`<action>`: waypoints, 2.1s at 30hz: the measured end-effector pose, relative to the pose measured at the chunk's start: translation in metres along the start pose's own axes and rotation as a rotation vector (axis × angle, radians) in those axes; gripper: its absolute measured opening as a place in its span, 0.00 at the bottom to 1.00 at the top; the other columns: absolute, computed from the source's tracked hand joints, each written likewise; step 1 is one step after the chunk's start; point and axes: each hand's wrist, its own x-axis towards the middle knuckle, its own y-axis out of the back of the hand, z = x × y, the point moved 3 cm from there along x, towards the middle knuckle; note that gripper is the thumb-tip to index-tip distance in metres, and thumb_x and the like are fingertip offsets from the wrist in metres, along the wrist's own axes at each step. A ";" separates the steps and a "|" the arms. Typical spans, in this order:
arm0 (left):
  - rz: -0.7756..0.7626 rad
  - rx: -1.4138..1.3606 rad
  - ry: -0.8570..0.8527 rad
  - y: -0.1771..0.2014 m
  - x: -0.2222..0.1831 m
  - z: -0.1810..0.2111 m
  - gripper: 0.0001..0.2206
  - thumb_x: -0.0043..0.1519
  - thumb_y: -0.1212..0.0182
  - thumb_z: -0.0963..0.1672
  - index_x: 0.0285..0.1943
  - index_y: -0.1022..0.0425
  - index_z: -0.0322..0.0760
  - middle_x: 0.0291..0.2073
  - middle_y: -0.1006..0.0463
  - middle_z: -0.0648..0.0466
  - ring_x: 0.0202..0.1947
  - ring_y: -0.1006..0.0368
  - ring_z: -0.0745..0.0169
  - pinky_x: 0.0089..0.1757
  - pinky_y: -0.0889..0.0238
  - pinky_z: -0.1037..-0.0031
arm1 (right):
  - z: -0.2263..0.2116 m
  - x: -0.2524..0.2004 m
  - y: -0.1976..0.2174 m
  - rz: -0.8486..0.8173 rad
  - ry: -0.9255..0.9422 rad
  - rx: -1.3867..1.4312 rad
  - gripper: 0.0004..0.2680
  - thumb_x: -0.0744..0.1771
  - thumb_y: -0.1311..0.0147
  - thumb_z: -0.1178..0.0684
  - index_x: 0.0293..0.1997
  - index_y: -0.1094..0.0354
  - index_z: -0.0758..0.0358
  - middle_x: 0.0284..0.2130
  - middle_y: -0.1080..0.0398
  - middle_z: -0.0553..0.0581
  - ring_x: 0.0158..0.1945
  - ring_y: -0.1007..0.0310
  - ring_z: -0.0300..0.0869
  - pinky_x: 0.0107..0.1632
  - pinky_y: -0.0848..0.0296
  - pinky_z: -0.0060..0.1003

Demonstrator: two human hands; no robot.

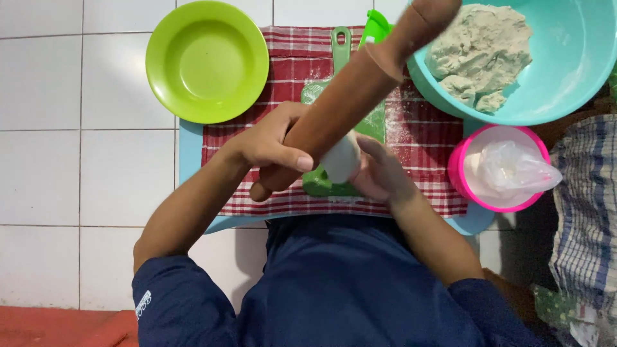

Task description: Rolling out small portions of dough into thin circles using a rolling pin on a cutting board.

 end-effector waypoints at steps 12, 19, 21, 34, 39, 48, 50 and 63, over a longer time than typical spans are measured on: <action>0.098 0.147 0.067 -0.001 -0.010 -0.002 0.13 0.47 0.22 0.43 0.36 0.20 0.34 0.22 0.21 0.55 0.22 0.29 0.73 0.21 0.36 0.82 | -0.025 -0.010 0.058 0.438 0.301 -0.348 0.04 0.69 0.44 0.52 0.45 0.28 0.58 0.32 0.20 0.60 0.32 0.17 0.46 0.17 0.28 0.28; 0.417 0.436 0.234 0.009 -0.026 0.003 0.10 0.46 0.29 0.45 0.30 0.22 0.35 0.18 0.24 0.51 0.23 0.30 0.62 0.23 0.37 0.73 | -0.088 -0.051 0.030 0.425 0.783 -0.641 0.06 0.69 0.47 0.63 0.49 0.30 0.73 0.37 0.24 0.69 0.46 0.19 0.57 0.52 0.18 0.57; 0.598 0.781 0.418 0.020 -0.026 0.010 0.17 0.46 0.31 0.49 0.33 0.23 0.31 0.20 0.23 0.41 0.25 0.23 0.42 0.29 0.32 0.59 | -0.098 -0.058 0.028 0.461 0.837 -0.627 0.06 0.69 0.47 0.63 0.48 0.31 0.74 0.36 0.25 0.69 0.44 0.18 0.55 0.53 0.17 0.52; 0.578 1.329 0.750 0.044 -0.027 -0.075 0.28 0.52 0.40 0.48 0.54 0.26 0.17 0.22 0.26 0.38 0.26 0.23 0.31 0.31 0.29 0.48 | -0.091 -0.060 0.058 0.456 0.771 -0.826 0.04 0.69 0.45 0.64 0.45 0.28 0.77 0.29 0.26 0.68 0.35 0.21 0.51 0.45 0.19 0.51; 0.498 1.539 0.791 -0.013 -0.001 0.012 0.55 0.66 0.28 0.49 0.79 0.86 0.67 0.22 0.28 0.47 0.16 0.35 0.54 0.20 0.32 0.61 | -0.089 -0.066 -0.019 0.448 0.565 -1.580 0.05 0.66 0.37 0.58 0.40 0.22 0.69 0.30 0.25 0.49 0.33 0.30 0.34 0.34 0.30 0.32; 0.201 0.390 0.021 -0.028 0.025 -0.032 0.19 0.51 0.21 0.47 0.45 0.19 0.31 0.34 0.16 0.43 0.40 0.18 0.46 0.42 0.27 0.59 | -0.099 -0.049 -0.002 0.318 0.583 -1.345 0.02 0.67 0.37 0.62 0.39 0.22 0.69 0.20 0.25 0.61 0.30 0.24 0.39 0.35 0.24 0.38; 0.278 0.443 0.033 -0.022 0.033 -0.025 0.16 0.54 0.23 0.48 0.43 0.17 0.34 0.30 0.16 0.46 0.35 0.17 0.50 0.39 0.27 0.63 | -0.099 -0.045 -0.004 0.373 0.535 -1.293 0.02 0.68 0.38 0.61 0.40 0.23 0.69 0.21 0.26 0.58 0.31 0.28 0.36 0.36 0.24 0.37; 0.357 0.684 0.016 0.004 0.069 -0.028 0.08 0.54 0.25 0.45 0.39 0.15 0.40 0.23 0.18 0.50 0.25 0.19 0.56 0.26 0.29 0.72 | -0.042 -0.013 -0.014 -0.004 0.245 0.226 0.29 0.66 0.53 0.34 0.72 0.45 0.65 0.66 0.36 0.68 0.68 0.37 0.62 0.74 0.50 0.71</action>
